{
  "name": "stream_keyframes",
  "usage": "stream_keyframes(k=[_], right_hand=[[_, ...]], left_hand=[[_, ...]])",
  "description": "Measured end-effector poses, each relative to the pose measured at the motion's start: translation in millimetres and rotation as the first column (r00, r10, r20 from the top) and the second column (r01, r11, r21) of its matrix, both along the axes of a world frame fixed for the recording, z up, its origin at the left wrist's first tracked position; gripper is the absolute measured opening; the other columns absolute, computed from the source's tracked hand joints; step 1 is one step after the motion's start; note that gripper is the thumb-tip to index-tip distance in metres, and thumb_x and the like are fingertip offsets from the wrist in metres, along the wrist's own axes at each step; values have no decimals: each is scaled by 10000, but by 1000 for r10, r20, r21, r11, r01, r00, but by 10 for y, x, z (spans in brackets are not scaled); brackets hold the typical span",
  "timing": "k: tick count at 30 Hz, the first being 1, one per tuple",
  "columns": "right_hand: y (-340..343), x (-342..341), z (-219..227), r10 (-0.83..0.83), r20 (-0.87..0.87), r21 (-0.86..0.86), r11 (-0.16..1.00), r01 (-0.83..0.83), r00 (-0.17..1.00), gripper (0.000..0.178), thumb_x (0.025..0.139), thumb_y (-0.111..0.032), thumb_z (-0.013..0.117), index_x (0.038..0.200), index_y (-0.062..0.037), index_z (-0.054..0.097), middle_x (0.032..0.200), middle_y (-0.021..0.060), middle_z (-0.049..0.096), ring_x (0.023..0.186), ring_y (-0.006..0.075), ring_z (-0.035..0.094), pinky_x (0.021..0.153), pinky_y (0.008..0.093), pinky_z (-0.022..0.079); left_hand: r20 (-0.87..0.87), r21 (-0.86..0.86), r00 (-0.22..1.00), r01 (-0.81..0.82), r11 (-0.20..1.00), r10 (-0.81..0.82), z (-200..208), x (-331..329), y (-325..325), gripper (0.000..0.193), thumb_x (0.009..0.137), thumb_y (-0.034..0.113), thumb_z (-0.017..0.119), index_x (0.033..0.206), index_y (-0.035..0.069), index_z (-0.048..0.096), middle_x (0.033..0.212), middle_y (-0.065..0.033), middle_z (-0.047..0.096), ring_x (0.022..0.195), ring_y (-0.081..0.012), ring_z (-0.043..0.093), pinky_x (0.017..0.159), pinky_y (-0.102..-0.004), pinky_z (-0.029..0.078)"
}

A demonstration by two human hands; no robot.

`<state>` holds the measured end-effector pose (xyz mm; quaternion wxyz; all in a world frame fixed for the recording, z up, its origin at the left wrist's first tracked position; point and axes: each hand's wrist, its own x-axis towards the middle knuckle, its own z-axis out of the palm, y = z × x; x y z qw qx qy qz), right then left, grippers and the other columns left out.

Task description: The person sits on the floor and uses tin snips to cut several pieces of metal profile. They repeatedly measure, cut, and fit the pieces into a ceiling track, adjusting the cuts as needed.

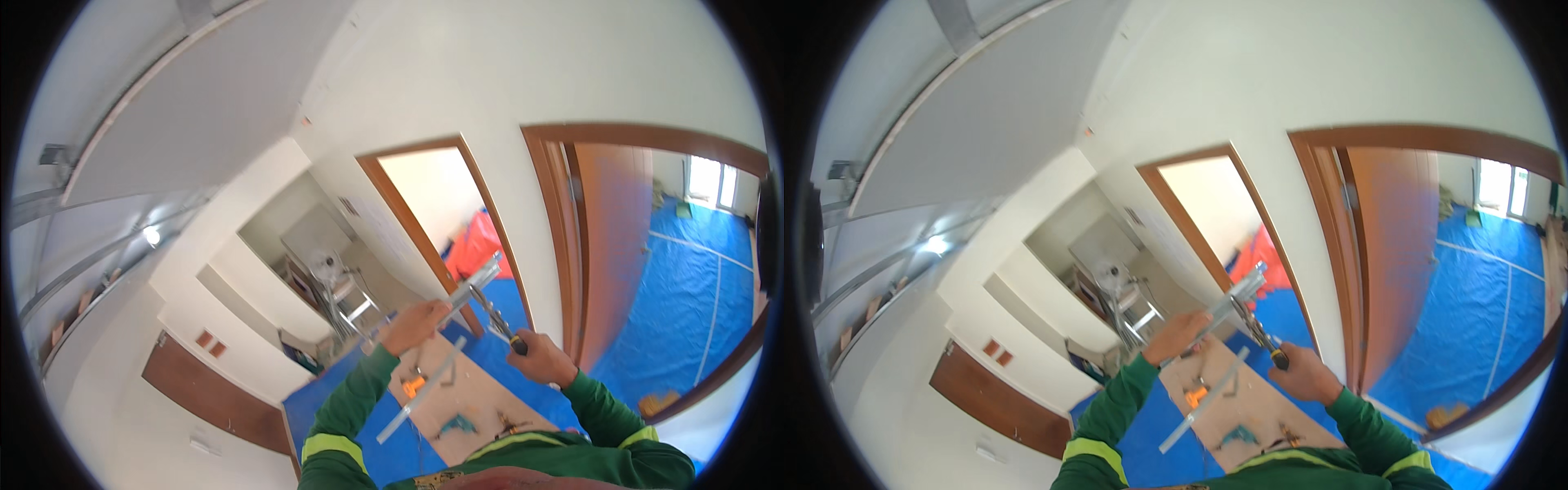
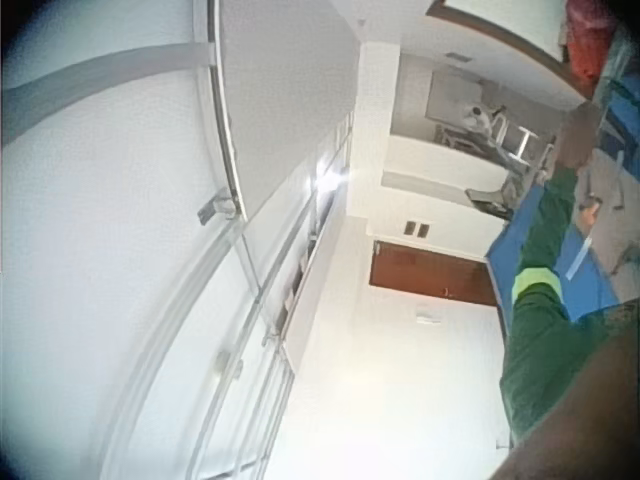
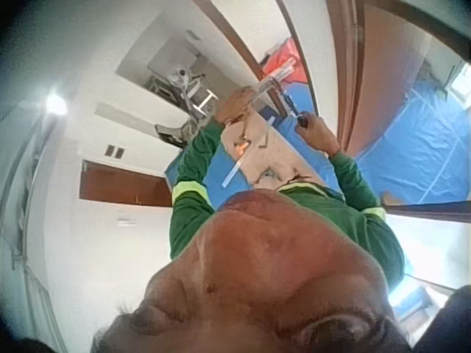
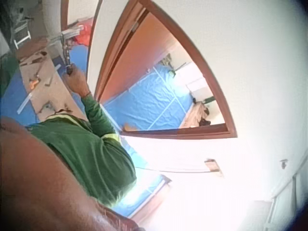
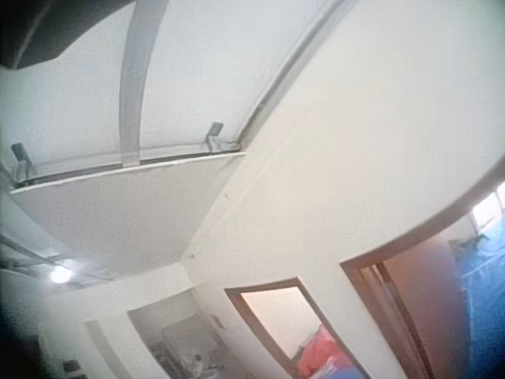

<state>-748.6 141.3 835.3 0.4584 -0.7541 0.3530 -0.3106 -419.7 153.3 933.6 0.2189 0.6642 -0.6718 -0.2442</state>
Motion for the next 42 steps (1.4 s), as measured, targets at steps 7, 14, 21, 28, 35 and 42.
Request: stream_keyframes(k=[7, 14, 21, 28, 35, 42], right_hand=[[-143, 9, 202, 32, 96, -117, 993, -20, 995, 345, 929, -257, 740, 1086, 43, 674, 860, 314, 703, 831, 520, 700, 757, 553, 546], [-127, -19, 479, 75, 358, -274, 961, 27, 931, 306, 942, -226, 772, 1103, 3, 650, 801, 207, 630, 739, 367, 638, 719, 494, 514], [-106, -177, 437, 190, 153, -173, 971, -163, 970, 555, 949, -219, 728, 1401, 78, 604, 1247, 328, 661, 1129, 513, 669, 980, 547, 534], [-84, 16, 333, 240, 177, -152, 965, -214, 955, 564, 951, -233, 753, 1375, 101, 591, 1200, 314, 652, 1091, 474, 678, 948, 518, 538], [-176, 73, 264, 248, 169, -143, 964, -225, 954, 623, 964, -222, 757, 1469, 89, 563, 1170, 197, 621, 999, 303, 618, 896, 441, 525], [-162, 68, 254, 274, 167, -193, 951, -241, 947, 639, 973, -229, 754, 1487, 88, 547, 1230, 217, 617, 1043, 334, 629, 929, 453, 527]], left_hand=[[120, -140, 992, -25, 990, 42, 530, -138, 40, 633, 1136, 595, 508, 1097, 12, 752, 817, -132, 680, 689, -224, 670, 694, -415, 538], [267, -270, 959, -20, 963, 94, 1099, -241, 150, 608, 1116, 608, 543, 1078, 40, 755, 840, -141, 702, 720, -277, 682, 719, -447, 533], [152, -317, 969, -138, 938, 194, 1338, -445, 274, 603, 1125, 572, 570, 1070, 2, 756, 813, -50, 678, 652, -156, 639, 660, -357, 512], [259, -295, 934, -166, 941, 246, 1180, -543, 377, 643, 1113, 608, 567, 1158, 9, 797, 765, -104, 672, 664, -233, 660, 687, -408, 519], [361, -252, 892, -189, 949, 274, 1148, -704, 444, 588, 1132, 553, 565, 1139, 8, 787, 772, -77, 642, 689, -188, 599, 687, -383, 491], [380, -274, 890, -153, 950, 253, 1073, -751, 460, 615, 1147, 566, 547, 1264, 13, 787, 777, -120, 644, 721, -234, 617, 718, -410, 495]])
